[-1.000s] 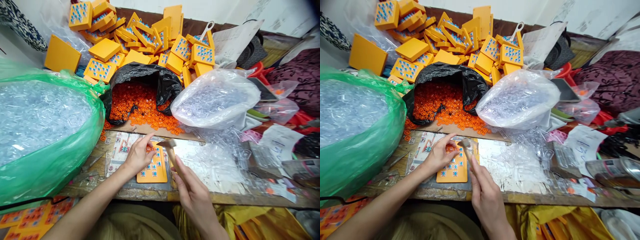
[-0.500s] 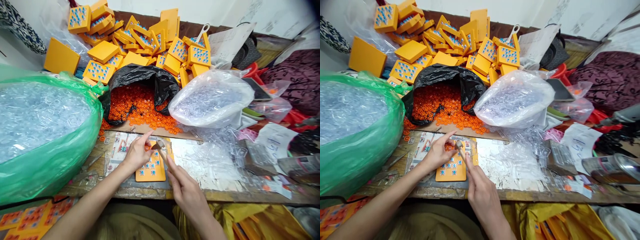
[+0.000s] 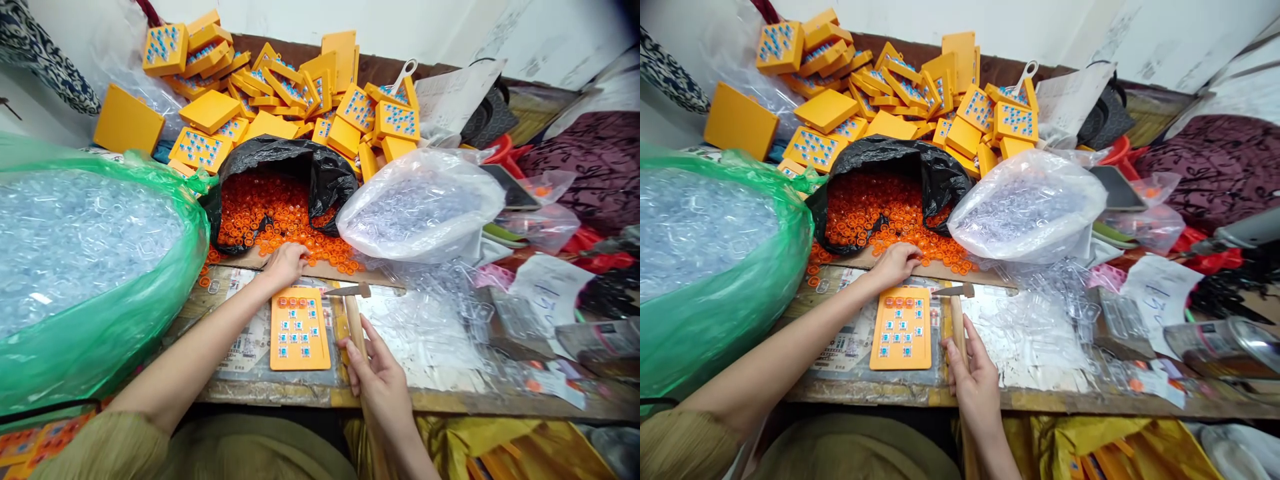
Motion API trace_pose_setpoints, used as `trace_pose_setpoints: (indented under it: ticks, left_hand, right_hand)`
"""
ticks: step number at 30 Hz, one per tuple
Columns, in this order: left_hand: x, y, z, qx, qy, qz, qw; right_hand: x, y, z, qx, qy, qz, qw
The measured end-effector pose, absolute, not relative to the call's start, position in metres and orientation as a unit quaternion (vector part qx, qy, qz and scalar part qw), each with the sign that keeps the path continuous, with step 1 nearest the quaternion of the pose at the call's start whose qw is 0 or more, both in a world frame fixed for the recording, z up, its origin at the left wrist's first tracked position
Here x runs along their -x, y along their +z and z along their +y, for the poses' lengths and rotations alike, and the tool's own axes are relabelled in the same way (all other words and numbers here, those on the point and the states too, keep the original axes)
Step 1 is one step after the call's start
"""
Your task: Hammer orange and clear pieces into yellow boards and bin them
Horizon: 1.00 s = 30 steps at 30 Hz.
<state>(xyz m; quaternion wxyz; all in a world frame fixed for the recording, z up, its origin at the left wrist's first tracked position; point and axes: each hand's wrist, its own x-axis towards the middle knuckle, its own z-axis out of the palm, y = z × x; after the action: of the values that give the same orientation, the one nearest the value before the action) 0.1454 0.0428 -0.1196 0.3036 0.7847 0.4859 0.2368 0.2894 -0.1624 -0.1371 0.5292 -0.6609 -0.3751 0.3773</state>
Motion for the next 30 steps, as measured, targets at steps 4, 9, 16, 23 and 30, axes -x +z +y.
trace_pose_setpoints:
  ticks: [4,9,16,23,30]
  left_hand:
    - [-0.146,-0.127,0.047,-0.801,0.201,0.478,0.3]
    - [-0.145,-0.131,0.042,-0.821,0.202,0.463,0.266]
    - [-0.133,-0.116,-0.006,-0.845,0.238,0.42,0.231]
    - [-0.134,-0.125,-0.054,-0.856,0.268,0.419,0.142]
    - [-0.134,-0.13,-0.053,-0.813,0.319,0.425,0.238]
  right_hand:
    - [-0.289,-0.134,-0.161,0.647,0.448,-0.285,0.548]
    - [-0.29,-0.132,-0.159,0.649,0.46,-0.276,0.54]
    - [-0.295,-0.134,-0.17,0.673,0.388,-0.369,0.51]
    - [-0.299,-0.13,-0.173,0.663,0.216,-0.589,0.408]
    - [-0.304,-0.119,-0.169,0.636,0.195,-0.659,0.351]
